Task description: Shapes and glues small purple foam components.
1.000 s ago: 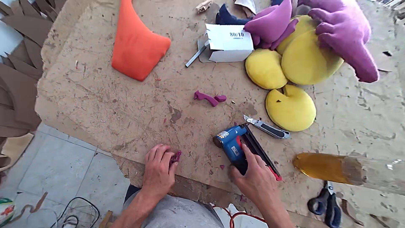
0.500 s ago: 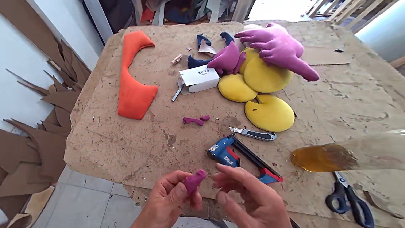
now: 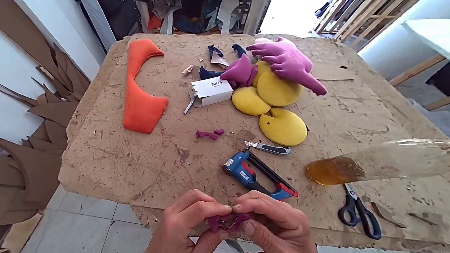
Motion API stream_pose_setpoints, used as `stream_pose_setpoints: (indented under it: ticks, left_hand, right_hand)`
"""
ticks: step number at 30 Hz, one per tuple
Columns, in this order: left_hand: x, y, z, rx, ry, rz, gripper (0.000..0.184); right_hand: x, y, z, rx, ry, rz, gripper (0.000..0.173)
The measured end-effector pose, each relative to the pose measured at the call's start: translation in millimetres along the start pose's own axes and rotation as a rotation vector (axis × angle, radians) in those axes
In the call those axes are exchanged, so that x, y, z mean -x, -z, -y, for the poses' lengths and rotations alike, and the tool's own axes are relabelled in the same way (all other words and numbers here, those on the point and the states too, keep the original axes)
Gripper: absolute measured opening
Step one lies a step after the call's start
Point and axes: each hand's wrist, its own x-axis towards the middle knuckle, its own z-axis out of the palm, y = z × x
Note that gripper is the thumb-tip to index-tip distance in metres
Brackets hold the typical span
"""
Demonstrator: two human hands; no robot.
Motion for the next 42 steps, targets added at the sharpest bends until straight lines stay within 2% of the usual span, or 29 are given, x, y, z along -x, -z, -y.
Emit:
stream_pose_setpoints:
  ticks: [4, 7, 9, 15, 18, 24, 27, 30, 32, 33, 36, 37, 39, 42]
  left_hand:
    - [1, 6, 5, 0.152, 0.037, -0.021, 0.031]
    - [1, 11, 10, 0.181, 0.052, -0.018, 0.027]
    - [3, 11, 13, 0.146, 0.054, -0.038, 0.024]
    - [6, 10, 20, -0.097, 0.012, -0.071, 0.025]
    - [7, 10, 24, 0.039, 0.074, -0.064, 0.026]
    - [6, 13, 35, 0.391, 0.208, -0.029, 0.033]
    - [6, 10, 40, 0.413, 0.192, -0.052, 0.036]
    - [4, 11, 41, 0.377, 0.183, -0.093, 0.031]
    - [3, 11, 40, 0.349, 0.213, -0.129, 0.024]
    - [3, 10, 39, 0.346, 0.241, -0.155, 0.022]
    - [1, 9, 34, 0.334, 0.308, -0.201, 0.021]
    - [0, 8, 33, 0.335, 0.309, -0.192, 0.021]
    - [0, 6, 31, 0.363, 0.291, -0.163, 0.022]
    - [-3, 11, 33, 0.416, 0.215, -0.08, 0.026]
  right_hand:
    - [-5, -3, -7, -0.125, -0.066, -0.017, 0.019]
    - [-9, -3, -10, -0.237, -0.198, -0.016, 0.022]
    - [-10, -4, -11, -0.256, -0.263, -0.021, 0.025]
    - [-14, -16, -15, -0.249, -0.315, -0.155, 0.011]
    - [-17, -17, -19, -0.342, -0.373, -0.177, 0.011]
    - [-24, -21, -21, -0.539, -0.619, -0.263, 0.018]
    - [-25, -23, -21, -0.595, -0.67, -0.305, 0.021]
    - [-25, -26, -22, -0.616, -0.695, -0.33, 0.023]
    - [-24, -29, -22, -0.502, -0.651, -0.333, 0.027]
    - [-22, -30, -23, -0.33, -0.57, -0.307, 0.029]
    - [-14, -23, -29, 0.389, -0.172, -0.168, 0.037]
    - [-14, -21, -28, 0.523, -0.091, -0.138, 0.036]
    - [-14, -21, -27, 0.63, -0.009, -0.111, 0.033]
    - [-10, -15, -26, 0.52, -0.022, -0.026, 0.031]
